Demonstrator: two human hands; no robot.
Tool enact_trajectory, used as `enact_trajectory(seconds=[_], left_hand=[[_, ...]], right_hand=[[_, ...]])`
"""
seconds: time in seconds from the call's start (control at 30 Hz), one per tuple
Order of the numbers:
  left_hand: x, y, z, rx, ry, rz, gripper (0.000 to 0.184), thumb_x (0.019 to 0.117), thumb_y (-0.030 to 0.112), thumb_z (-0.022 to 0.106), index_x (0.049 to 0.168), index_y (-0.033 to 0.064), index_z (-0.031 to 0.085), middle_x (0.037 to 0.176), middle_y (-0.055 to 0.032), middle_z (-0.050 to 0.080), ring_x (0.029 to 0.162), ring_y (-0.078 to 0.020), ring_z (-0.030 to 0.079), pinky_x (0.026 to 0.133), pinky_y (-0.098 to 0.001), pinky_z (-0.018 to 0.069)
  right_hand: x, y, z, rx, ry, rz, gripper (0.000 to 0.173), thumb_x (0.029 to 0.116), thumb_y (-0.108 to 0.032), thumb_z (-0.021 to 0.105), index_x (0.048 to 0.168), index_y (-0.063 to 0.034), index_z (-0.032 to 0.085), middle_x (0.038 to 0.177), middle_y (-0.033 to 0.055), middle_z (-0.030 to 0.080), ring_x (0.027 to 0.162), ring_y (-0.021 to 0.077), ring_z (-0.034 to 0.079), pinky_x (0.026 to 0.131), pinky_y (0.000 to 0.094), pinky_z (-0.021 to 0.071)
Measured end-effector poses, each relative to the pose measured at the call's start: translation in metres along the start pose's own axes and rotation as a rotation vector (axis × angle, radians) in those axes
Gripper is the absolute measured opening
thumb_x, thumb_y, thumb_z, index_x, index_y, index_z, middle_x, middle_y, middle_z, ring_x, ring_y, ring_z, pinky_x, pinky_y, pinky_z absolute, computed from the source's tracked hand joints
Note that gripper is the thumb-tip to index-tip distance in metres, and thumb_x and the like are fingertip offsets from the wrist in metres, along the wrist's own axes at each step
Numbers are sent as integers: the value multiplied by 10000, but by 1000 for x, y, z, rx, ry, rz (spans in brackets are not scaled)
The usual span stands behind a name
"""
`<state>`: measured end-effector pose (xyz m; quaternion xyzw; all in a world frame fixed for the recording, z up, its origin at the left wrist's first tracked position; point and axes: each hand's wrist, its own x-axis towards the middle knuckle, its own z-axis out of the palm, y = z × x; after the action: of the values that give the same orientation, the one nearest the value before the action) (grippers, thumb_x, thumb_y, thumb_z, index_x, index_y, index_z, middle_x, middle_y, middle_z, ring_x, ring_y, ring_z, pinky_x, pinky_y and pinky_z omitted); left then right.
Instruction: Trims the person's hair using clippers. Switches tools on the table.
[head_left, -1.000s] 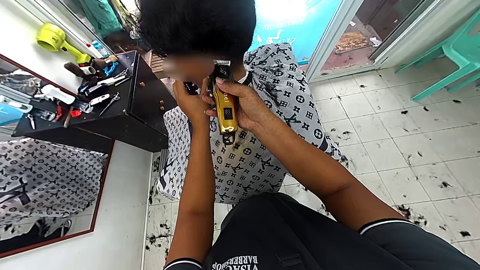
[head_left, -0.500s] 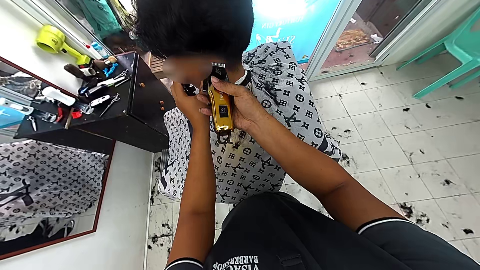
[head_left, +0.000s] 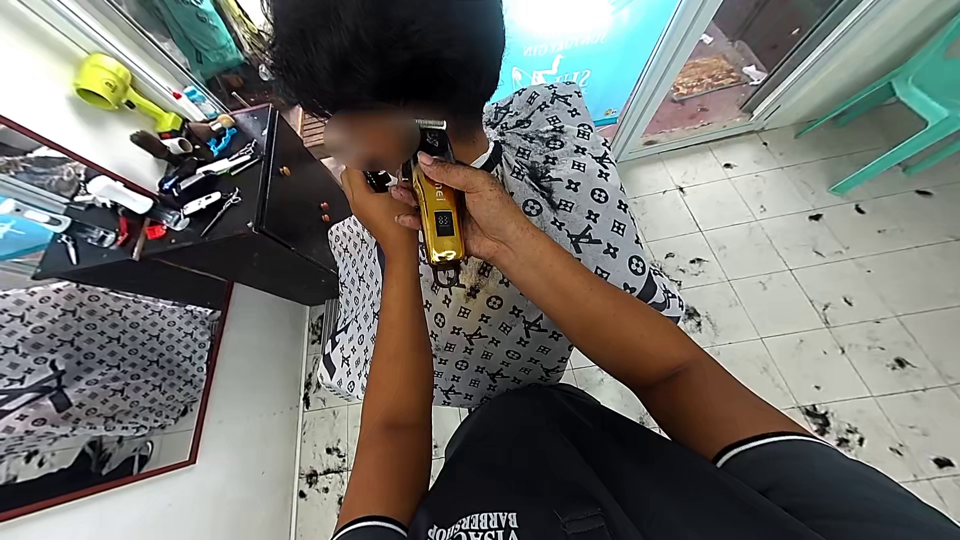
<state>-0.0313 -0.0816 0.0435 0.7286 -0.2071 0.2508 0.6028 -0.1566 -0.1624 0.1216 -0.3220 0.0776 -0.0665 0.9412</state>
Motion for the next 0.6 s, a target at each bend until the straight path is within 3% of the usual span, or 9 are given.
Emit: enact_trajectory(seconds=[0.13, 0.23, 0.33, 0.47, 0.6], left_hand=[[1, 1, 0, 35, 14, -12, 358, 820, 220, 720, 1114, 22, 670, 1017, -81, 617, 896, -118, 588, 756, -247, 488], [1, 5, 0, 75, -1, -28, 469, 862, 389, 814, 1125, 28, 669, 1039, -83, 622, 915, -115, 590, 801, -247, 491], [0, 6, 0, 58, -11, -50, 457, 868, 393, 788, 1127, 35, 670, 1062, -83, 622, 940, -120, 592, 817, -253, 490], [0, 5, -2, 48, -16, -26, 402, 789, 188, 701, 1149, 12, 664, 1075, -114, 625, 939, -150, 591, 793, -277, 493], [-1, 4, -2, 61, -13, 7, 395, 815, 225, 667, 1149, 15, 665, 1080, -118, 634, 955, -163, 600, 815, -289, 497]], right_hand=[[-3, 1, -3, -33, -19, -66, 338, 1064, -150, 517, 1379, -53, 441, 1131, 180, 644, 991, 297, 700, 816, 464, 617], [-6, 1, -7, 10, 30, 33, 312, 1065, -190, 531, 1345, -58, 495, 1124, 167, 655, 986, 280, 704, 829, 441, 614], [-5, 3, -8, 42, 15, 35, 292, 1074, -204, 507, 1327, -60, 528, 1127, 152, 659, 994, 262, 699, 829, 423, 611], [-1, 1, -8, 57, -33, -17, 321, 1078, -196, 487, 1377, -85, 528, 1148, 142, 651, 1015, 262, 692, 837, 428, 610], [-1, 0, -7, 43, -36, 0, 335, 1077, -207, 493, 1395, -106, 526, 1160, 136, 650, 1024, 261, 689, 838, 431, 606]])
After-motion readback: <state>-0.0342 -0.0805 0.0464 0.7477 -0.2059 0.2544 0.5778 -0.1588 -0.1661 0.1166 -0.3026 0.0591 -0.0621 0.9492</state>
